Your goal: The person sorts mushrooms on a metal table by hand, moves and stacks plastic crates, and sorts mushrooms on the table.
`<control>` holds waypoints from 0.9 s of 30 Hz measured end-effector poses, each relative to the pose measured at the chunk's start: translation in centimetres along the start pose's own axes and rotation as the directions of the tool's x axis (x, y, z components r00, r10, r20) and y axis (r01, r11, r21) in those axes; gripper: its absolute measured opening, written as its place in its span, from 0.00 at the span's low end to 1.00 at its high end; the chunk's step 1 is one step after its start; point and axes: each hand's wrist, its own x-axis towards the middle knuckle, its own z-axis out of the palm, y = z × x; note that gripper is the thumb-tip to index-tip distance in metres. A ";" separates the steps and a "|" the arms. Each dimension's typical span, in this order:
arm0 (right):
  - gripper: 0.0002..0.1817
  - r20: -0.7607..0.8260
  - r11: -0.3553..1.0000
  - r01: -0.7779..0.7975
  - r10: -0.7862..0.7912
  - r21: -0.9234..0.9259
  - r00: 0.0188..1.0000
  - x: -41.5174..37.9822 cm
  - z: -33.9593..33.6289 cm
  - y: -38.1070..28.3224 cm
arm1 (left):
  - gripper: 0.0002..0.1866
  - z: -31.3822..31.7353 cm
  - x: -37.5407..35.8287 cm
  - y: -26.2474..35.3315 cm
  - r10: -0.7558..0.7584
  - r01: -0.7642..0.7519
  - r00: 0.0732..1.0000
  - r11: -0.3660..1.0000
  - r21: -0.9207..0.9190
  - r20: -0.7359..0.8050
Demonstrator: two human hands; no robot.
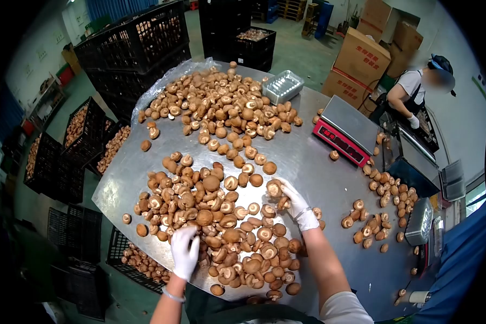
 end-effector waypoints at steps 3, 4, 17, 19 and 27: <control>0.20 -0.035 0.907 -0.077 0.068 -0.414 0.997 2.5 -0.9 -1.0 | 0.14 2.3 6.4 -1.2 0.040 -0.041 0.999 0.998 0.047 0.021; 0.20 0.065 0.705 0.207 -0.222 -0.678 0.973 4.2 -0.9 0.6 | 0.15 3.5 8.1 -1.8 0.036 -0.037 0.999 0.998 0.042 0.014; 0.12 -0.065 0.704 0.059 -0.147 -0.708 0.987 6.4 -0.6 3.5 | 0.22 10.2 14.6 -5.0 -0.193 0.232 0.945 0.964 -0.126 0.264; 0.12 -0.121 0.819 -0.079 0.012 -0.568 0.993 4.5 -0.3 2.7 | 0.22 9.0 13.7 -2.0 -0.372 0.522 0.853 0.622 -0.584 0.366; 0.11 0.082 0.756 0.245 -0.248 -0.607 0.965 -2.6 5.3 2.1 | 0.21 9.8 7.2 1.9 -0.314 0.419 0.649 -0.613 -0.670 0.693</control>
